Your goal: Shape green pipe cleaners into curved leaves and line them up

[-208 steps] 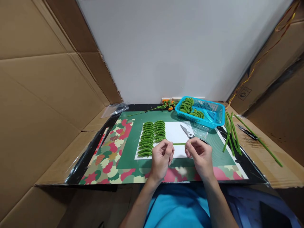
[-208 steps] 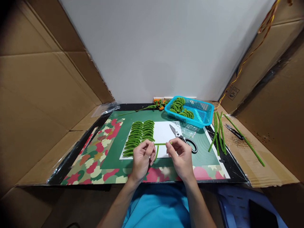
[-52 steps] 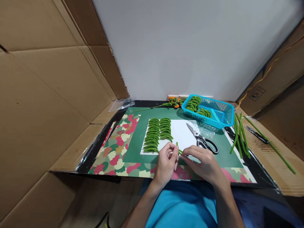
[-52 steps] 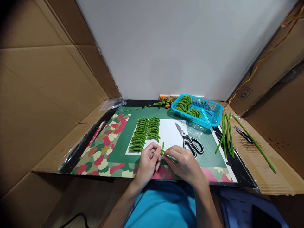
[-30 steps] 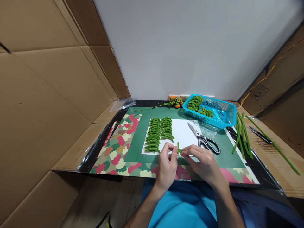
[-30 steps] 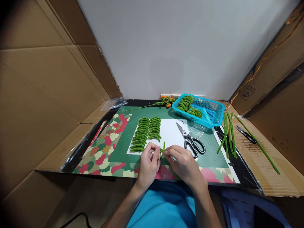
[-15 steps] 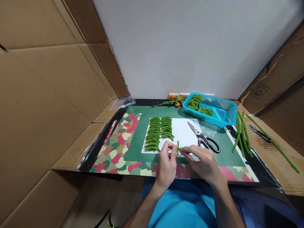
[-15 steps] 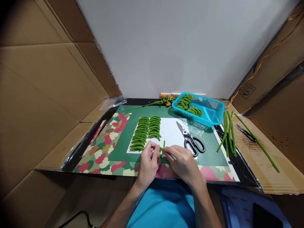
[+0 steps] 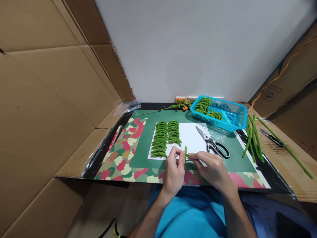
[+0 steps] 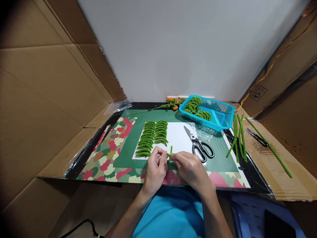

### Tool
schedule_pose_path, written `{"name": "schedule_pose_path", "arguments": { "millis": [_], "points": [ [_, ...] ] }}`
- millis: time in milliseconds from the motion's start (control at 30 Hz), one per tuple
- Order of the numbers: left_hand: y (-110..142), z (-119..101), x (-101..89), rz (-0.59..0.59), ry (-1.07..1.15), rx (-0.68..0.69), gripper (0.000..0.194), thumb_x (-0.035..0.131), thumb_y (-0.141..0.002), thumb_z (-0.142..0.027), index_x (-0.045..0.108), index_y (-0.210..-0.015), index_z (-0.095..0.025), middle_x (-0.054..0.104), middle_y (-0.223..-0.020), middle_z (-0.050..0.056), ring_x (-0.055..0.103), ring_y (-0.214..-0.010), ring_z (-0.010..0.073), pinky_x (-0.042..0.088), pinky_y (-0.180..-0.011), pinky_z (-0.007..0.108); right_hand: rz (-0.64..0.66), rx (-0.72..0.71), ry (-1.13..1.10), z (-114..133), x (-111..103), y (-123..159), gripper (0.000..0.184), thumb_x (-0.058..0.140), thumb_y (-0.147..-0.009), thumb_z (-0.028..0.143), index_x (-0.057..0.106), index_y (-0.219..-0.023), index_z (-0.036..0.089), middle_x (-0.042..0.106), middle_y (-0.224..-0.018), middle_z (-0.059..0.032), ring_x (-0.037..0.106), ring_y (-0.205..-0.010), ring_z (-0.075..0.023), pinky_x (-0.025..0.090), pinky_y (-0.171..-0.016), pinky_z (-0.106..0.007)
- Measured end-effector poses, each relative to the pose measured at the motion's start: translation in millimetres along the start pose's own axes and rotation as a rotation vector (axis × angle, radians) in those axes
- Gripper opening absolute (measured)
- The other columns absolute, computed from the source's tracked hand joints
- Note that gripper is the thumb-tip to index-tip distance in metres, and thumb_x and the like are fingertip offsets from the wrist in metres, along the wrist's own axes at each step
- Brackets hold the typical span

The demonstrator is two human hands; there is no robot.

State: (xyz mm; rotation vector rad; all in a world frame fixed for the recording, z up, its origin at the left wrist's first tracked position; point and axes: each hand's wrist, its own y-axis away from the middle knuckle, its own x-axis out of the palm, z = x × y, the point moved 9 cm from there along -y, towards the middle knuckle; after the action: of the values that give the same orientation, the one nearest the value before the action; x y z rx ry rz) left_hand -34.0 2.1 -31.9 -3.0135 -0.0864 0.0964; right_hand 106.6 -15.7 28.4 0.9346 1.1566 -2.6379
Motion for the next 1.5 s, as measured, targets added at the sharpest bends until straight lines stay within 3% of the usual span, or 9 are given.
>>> {"name": "schedule_pose_path", "arguments": {
  "millis": [333,533,667,767,900,1000,1233,1333,1500],
  "points": [
    [-0.7,0.5,0.4,-0.017,0.082,-0.045,0.034,0.061,-0.104,-0.050,0.053,-0.086,-0.022,0.048,-0.067,-0.007,0.040,-0.045,0.0072,0.028,-0.042,0.021,-0.024,-0.004,0.025,-1.8,-1.2,1.6,0.024,0.057,-0.101,0.005,0.072,-0.095,0.022,0.083,-0.090,-0.0047,0.080,-0.078,-0.0185,0.060,-0.069,-0.025],
    [-4.1,4.0,11.1,0.100,0.226,-0.121,0.032,0.068,-0.099,-0.053,0.061,-0.099,-0.022,0.055,-0.064,-0.008,0.044,-0.036,0.0048,0.026,-0.035,0.018,-0.081,-0.024,-0.007,2.8,-9.2,-1.3,0.014,0.063,-0.104,0.014,0.074,-0.103,0.023,0.081,-0.089,-0.0061,0.078,-0.076,-0.0192,0.059,-0.067,-0.027],
    [-4.1,4.8,11.0,0.112,0.272,-0.144,0.032,0.073,-0.096,-0.052,0.061,-0.096,-0.022,0.047,-0.047,-0.011,0.040,-0.033,0.0062,0.027,-0.034,0.016,-0.012,-0.003,-0.072,3.0,-3.7,-2.9,0.009,0.067,-0.104,0.017,0.073,-0.107,0.023,0.080,-0.091,-0.0059,0.077,-0.078,-0.0192,0.059,-0.070,-0.028],
    [-3.5,4.9,8.9,0.096,0.285,-0.149,0.032,0.074,-0.096,-0.050,0.061,-0.095,-0.021,0.049,-0.045,-0.010,0.041,-0.032,0.0064,0.028,-0.033,0.015,0.019,0.023,-0.127,1.9,-1.9,-3.3,0.011,0.067,-0.103,0.016,0.073,-0.108,0.023,0.079,-0.092,-0.0051,0.076,-0.078,-0.0189,0.058,-0.070,-0.028],
    [-4.8,0.7,5.8,0.058,0.312,-0.131,0.034,0.080,-0.092,-0.047,0.062,-0.104,-0.021,0.064,-0.071,-0.005,0.051,-0.035,0.0047,0.031,-0.030,0.015,-0.001,0.072,-0.185,-2.3,-6.2,-2.8,0.012,0.064,-0.104,0.016,0.071,-0.111,0.022,0.079,-0.096,-0.0061,0.076,-0.081,-0.0194,0.059,-0.073,-0.029],
    [-6.2,-4.0,5.4,0.051,0.324,-0.115,0.039,0.083,-0.089,-0.045,0.061,-0.111,-0.021,0.065,-0.092,-0.002,0.054,-0.039,0.0027,0.033,-0.029,0.014,-0.013,0.135,-0.204,-8.7,-7.7,-1.9,0.011,0.064,-0.104,0.018,0.071,-0.112,0.022,0.080,-0.102,-0.0064,0.076,-0.081,-0.0189,0.059,-0.076,-0.029],
    [-2.1,1.1,16.0,0.158,0.229,-0.134,0.034,0.076,-0.092,-0.031,0.058,-0.120,-0.024,0.063,-0.094,-0.002,0.057,-0.046,0.0044,0.038,-0.035,0.014,0.074,0.372,-0.270,-25.3,4.3,-3.1,0.012,0.064,-0.106,0.029,0.074,-0.110,0.024,0.076,-0.100,-0.0034,0.070,-0.082,-0.0185,0.054,-0.070,-0.028],
    [-0.4,3.1,20.2,0.195,0.159,-0.122,0.035,0.074,-0.091,-0.021,0.059,-0.122,-0.024,0.063,-0.091,-0.003,0.060,-0.054,0.0053,0.045,-0.045,0.014,0.115,0.375,-0.253,-23.9,5.7,-5.7,0.010,0.065,-0.105,0.028,0.074,-0.102,0.024,0.072,-0.095,-0.0032,0.065,-0.081,-0.0189,0.050,-0.070,-0.030],
    [-0.1,3.7,21.0,0.201,0.133,-0.104,0.044,0.074,-0.084,-0.012,0.058,-0.124,-0.023,0.064,-0.094,-0.001,0.059,-0.058,0.0049,0.044,-0.051,0.014,0.158,0.371,-0.303,-23.6,2.3,-5.9,0.013,0.063,-0.106,0.028,0.072,-0.098,0.023,0.069,-0.094,-0.0036,0.064,-0.083,-0.0194,0.049,-0.073,-0.031]
  ]
}}
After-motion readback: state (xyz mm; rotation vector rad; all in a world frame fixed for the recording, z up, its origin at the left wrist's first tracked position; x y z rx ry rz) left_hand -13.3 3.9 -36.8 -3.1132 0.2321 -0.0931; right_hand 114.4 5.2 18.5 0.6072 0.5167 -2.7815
